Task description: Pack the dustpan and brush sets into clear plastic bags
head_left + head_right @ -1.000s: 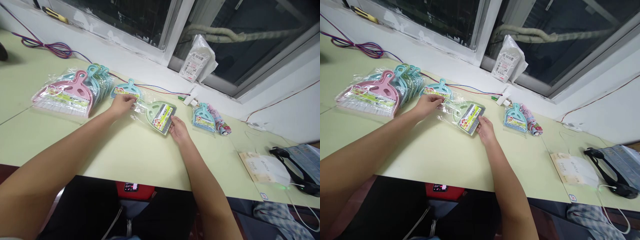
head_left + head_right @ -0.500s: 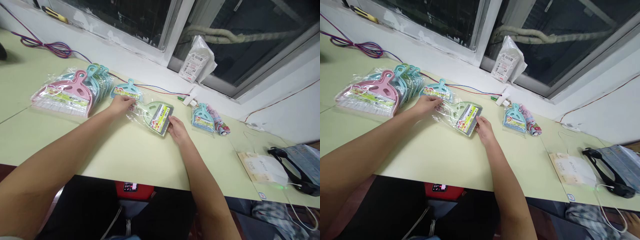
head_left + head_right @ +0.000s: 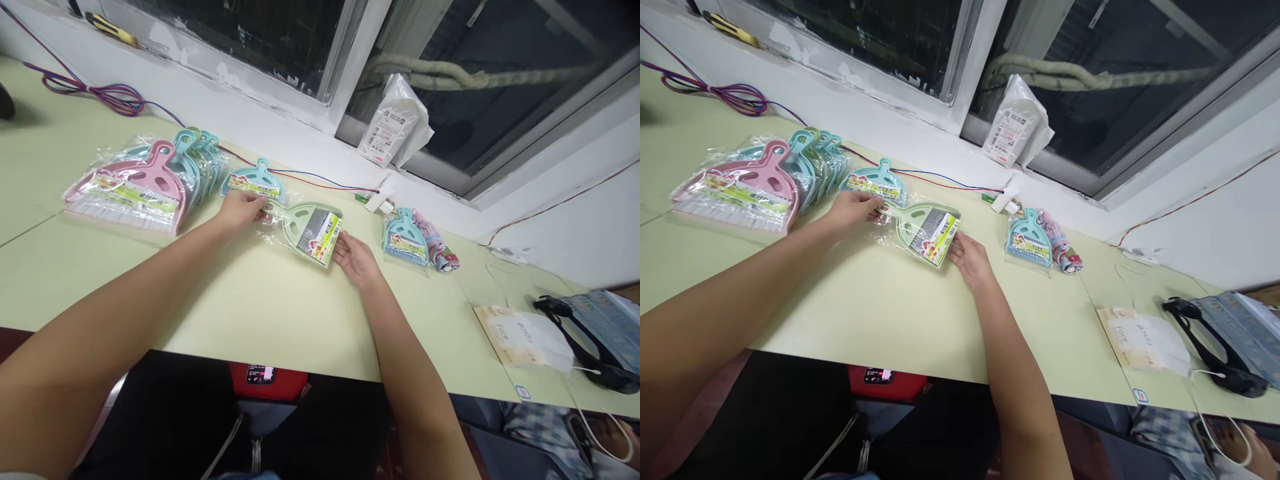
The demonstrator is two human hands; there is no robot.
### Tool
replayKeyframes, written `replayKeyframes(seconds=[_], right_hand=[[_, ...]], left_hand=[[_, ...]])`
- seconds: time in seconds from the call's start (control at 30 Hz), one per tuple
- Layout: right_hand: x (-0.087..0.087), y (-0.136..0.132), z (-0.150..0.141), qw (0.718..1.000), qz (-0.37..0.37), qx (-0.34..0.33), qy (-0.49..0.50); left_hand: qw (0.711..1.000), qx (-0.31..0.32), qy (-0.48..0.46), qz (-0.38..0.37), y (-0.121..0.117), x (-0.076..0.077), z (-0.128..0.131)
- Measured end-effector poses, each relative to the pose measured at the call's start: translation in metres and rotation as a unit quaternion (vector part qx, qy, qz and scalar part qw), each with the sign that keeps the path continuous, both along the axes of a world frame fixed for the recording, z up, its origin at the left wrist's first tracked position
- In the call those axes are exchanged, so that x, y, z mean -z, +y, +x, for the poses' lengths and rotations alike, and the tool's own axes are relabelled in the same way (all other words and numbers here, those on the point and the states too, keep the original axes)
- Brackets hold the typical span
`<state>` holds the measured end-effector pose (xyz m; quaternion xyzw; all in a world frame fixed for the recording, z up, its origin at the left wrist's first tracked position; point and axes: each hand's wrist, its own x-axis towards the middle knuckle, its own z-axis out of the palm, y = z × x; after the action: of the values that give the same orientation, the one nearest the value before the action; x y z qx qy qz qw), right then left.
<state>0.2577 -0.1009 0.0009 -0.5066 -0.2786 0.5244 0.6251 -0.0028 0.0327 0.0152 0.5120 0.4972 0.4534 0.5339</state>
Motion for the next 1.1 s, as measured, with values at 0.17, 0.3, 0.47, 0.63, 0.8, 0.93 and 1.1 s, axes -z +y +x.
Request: replayKeyframes(seconds=[0.17, 0.3, 0.47, 0.63, 0.8, 0.93, 1.1], right_hand=[[0.001, 0.001, 0.006, 1.0, 0.002, 0.022, -0.009], [0.0, 0.002, 0.011, 0.999, 0.0, 0.047, -0.021], [0.0, 0.002, 0.015, 0.998, -0.003, 0.053, -0.037], [-0.001, 0.001, 0.012, 0.994, -0.018, 0.068, -0.08], [0.001, 0.001, 0.007, 0.988, -0.042, 0.09, -0.121], [0.001, 0.001, 0.003, 0.987, -0.039, 0.099, -0.12], [-0.007, 0.0, 0.006, 0.981, -0.03, 0.138, -0.13]], left_hand=[[0.999, 0.02, -0.024, 0.009, 0.005, 0.002, -0.003], [1.0, 0.009, -0.023, 0.006, 0.006, 0.0, -0.006], [1.0, -0.006, -0.021, -0.002, 0.003, -0.003, -0.006], [1.0, 0.011, -0.008, -0.009, 0.004, 0.0, -0.004], [0.999, 0.029, -0.013, -0.003, 0.004, 0.006, 0.0], [0.999, 0.039, -0.009, 0.001, 0.004, 0.008, 0.003], [0.999, 0.034, -0.011, 0.009, 0.0, 0.005, 0.003]])
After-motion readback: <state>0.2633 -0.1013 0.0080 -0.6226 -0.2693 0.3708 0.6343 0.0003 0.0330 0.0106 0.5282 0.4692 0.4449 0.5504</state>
